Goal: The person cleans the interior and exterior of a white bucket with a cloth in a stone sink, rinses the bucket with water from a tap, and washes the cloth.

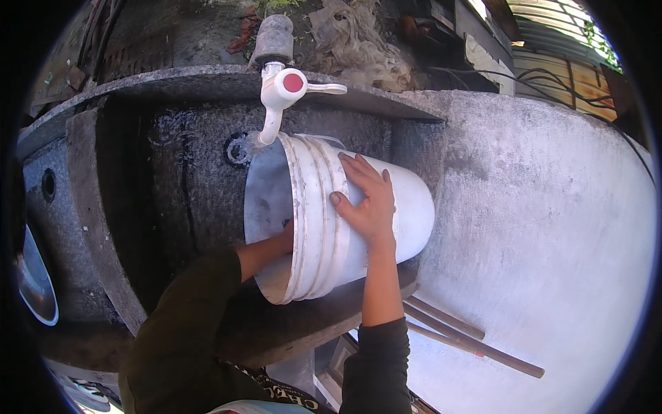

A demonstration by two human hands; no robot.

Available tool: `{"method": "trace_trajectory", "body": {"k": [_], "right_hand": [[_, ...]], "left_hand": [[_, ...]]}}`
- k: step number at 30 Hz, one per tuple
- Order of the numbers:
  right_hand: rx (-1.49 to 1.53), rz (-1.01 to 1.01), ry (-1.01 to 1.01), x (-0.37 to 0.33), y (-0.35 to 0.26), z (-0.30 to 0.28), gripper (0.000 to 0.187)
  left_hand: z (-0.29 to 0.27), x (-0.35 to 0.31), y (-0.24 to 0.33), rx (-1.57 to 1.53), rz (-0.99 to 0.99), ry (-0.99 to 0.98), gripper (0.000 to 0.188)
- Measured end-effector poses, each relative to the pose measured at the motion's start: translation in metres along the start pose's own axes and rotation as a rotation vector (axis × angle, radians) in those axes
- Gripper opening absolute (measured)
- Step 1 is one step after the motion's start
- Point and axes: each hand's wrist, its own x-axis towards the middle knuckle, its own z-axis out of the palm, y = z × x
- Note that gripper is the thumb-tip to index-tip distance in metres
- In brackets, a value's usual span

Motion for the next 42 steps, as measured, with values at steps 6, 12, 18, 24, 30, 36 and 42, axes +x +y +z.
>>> {"method": "trace_trajectory", "body": {"k": [6,12,18,24,30,36,42], "right_hand": [[0.075,0.037,-0.03,-0.011,0.008,0.002,0.059],[0.057,-0.017,-0.031,-0.01,-0.002,0.01,0.061],[0.112,0.034,-0.131,-0.01,0.009,0.014,0.059],[0.178,0.02,-0.162,0.002,-0.003,0.013,0.052],[0.318,0.111,-0.285,0.008,0.009,0.04,0.044],[0.373,0.223,-0.339,0.03,0.014,0.027,0.042],[0.245,0.224,-0.356,0.006,0.032,0.04,0.043]], "left_hand": [[0.0,-0.001,-0.011,-0.403,0.129,0.198,0.031],[-0.126,0.025,0.019,-0.232,0.32,0.258,0.036],[0.027,-0.028,0.006,-0.428,-0.12,0.323,0.043],[-0.098,-0.015,0.012,-0.29,0.131,0.079,0.041],[0.017,-0.044,-0.008,-1.202,-0.025,0.385,0.039],[-0.016,-0.039,0.022,-0.966,-0.079,0.159,0.037],[-0.031,-0.046,0.029,-0.77,0.005,0.301,0.037]]}}
